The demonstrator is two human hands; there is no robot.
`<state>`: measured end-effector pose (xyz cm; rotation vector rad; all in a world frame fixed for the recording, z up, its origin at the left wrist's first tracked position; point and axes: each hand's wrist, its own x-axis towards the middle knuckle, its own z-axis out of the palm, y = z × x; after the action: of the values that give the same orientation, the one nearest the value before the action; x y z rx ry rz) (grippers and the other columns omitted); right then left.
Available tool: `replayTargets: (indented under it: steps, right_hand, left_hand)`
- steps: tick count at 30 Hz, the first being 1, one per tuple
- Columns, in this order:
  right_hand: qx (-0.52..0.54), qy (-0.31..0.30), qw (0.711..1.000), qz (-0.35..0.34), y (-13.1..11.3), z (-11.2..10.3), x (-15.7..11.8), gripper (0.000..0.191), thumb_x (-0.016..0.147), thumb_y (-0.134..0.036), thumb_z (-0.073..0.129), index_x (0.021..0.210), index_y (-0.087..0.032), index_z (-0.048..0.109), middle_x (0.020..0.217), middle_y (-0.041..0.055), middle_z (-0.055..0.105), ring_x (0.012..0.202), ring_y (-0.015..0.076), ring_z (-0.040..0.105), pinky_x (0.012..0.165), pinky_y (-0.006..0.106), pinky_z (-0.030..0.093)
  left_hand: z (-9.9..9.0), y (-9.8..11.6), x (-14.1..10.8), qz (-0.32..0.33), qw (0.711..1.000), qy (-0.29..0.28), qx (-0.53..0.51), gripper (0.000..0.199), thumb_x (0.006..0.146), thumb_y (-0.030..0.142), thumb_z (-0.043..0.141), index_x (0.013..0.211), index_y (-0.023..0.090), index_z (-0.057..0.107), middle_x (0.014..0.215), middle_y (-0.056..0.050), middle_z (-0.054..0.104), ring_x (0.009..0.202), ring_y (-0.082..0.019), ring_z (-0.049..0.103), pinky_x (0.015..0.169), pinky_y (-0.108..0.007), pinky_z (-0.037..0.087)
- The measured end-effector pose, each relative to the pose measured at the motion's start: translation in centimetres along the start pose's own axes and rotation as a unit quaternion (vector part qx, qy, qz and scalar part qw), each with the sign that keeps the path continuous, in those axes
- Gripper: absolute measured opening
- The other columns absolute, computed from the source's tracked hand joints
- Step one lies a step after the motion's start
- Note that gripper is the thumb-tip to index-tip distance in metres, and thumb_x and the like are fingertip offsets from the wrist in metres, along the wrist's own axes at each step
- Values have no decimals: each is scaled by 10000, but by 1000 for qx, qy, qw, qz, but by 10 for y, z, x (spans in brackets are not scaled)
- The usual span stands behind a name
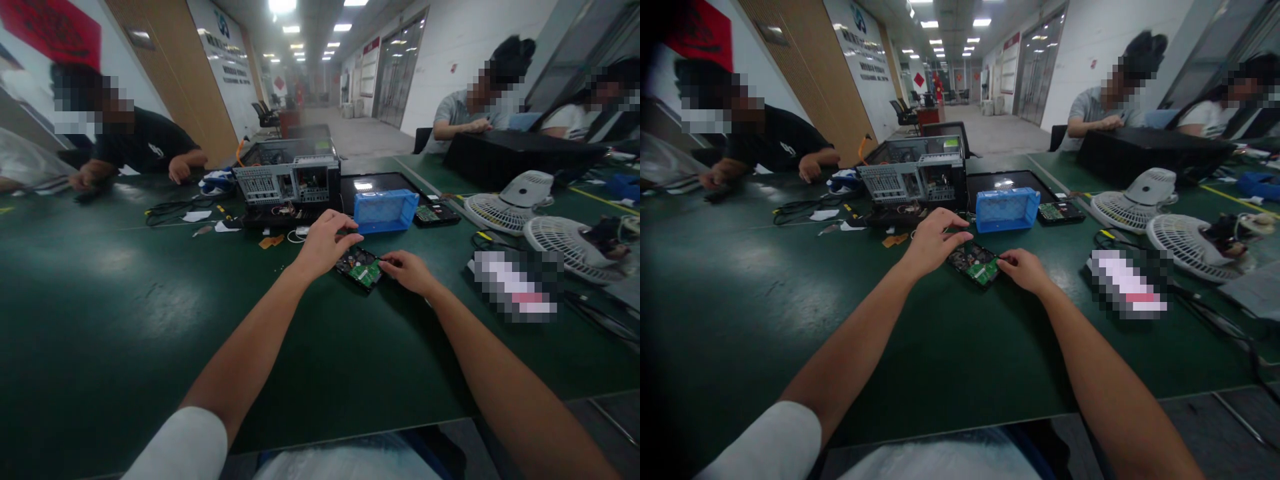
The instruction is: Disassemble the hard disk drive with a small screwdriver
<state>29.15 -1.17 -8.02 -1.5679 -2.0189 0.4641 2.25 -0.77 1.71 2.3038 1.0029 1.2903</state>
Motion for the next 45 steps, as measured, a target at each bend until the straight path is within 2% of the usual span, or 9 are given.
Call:
replayTargets:
  steps: [3, 7, 9, 15, 21, 26, 36, 42, 45]
  right_hand:
    - [-2, 0, 1000, -1, -1, 0, 0, 299, 909, -482, 598, 1023, -252, 754, 930, 40, 735, 784, 192, 648, 680, 296, 493]
    - [4, -7, 1000, 5, -3, -1, 0, 295, 917, -481, 588, 1017, -257, 753, 895, 36, 736, 767, 195, 648, 669, 302, 485]
    - [2, -10, 1000, 7, -3, -1, 0, 299, 915, -481, 589, 1018, -255, 756, 915, 40, 736, 766, 196, 647, 670, 307, 483]
    - [-5, -8, 1000, 14, -5, -2, 0, 304, 911, -478, 592, 1032, -251, 753, 919, 40, 736, 780, 196, 646, 680, 305, 483]
    - [-9, -1, 1000, 10, -6, -2, -1, 279, 909, -456, 602, 1026, -256, 757, 923, 43, 730, 787, 199, 642, 700, 307, 479]
    - [-13, 1, 1000, 5, -5, -1, -1, 290, 919, -439, 596, 1042, -233, 757, 921, 48, 722, 772, 178, 624, 680, 277, 461]
    - [-6, -10, 1000, 14, -8, -3, -2, 288, 930, -433, 590, 1047, -224, 751, 910, 45, 721, 766, 169, 614, 670, 262, 437]
    - [-8, -6, 1000, 4, -7, -3, -2, 282, 921, -437, 606, 1033, -227, 759, 892, 40, 713, 758, 167, 604, 687, 267, 446]
    - [-14, 14, 1000, -9, -9, -3, -2, 268, 905, -418, 632, 1040, -227, 764, 949, 53, 703, 773, 166, 605, 729, 277, 465]
  left_hand:
    - [2, -1, 0, 7, 1000, 11, -9, 136, 875, 277, 735, 977, 200, 688, 1078, -55, 652, 1010, -190, 659, 796, -338, 622]
    - [5, -3, 0, 31, 999, 11, -7, 161, 861, 261, 755, 1002, 212, 693, 1071, -34, 719, 1017, -187, 680, 928, -384, 582]
    - [5, -3, 0, 31, 999, 7, -10, 191, 854, 259, 763, 1027, 218, 693, 1092, -31, 733, 1018, -187, 689, 947, -391, 573]
    - [8, -1, -1, 7, 998, 4, -56, 197, 856, 267, 757, 1021, 210, 667, 1133, -56, 732, 1008, -193, 710, 913, -394, 596]
    - [15, 2, -3, -6, 997, 36, -63, 197, 860, 303, 751, 928, 189, 606, 1070, -68, 736, 975, -189, 714, 867, -378, 605]
    - [21, -1, -4, -16, 997, 33, -61, 169, 886, 301, 713, 967, 205, 600, 1066, -61, 726, 975, -192, 710, 869, -372, 597]
    - [6, 6, -1, 22, 999, 12, 33, 74, 927, 198, 603, 998, 216, 616, 990, -20, 674, 930, -162, 646, 793, -293, 558]
    - [3, 8, -1, 26, 997, 17, 67, 83, 925, 175, 604, 992, 205, 641, 1041, -46, 633, 913, -161, 625, 788, -292, 544]
    - [3, 8, -1, 36, 997, 24, 72, 98, 924, 172, 618, 1007, 200, 661, 1043, -50, 624, 906, -159, 630, 826, -308, 543]
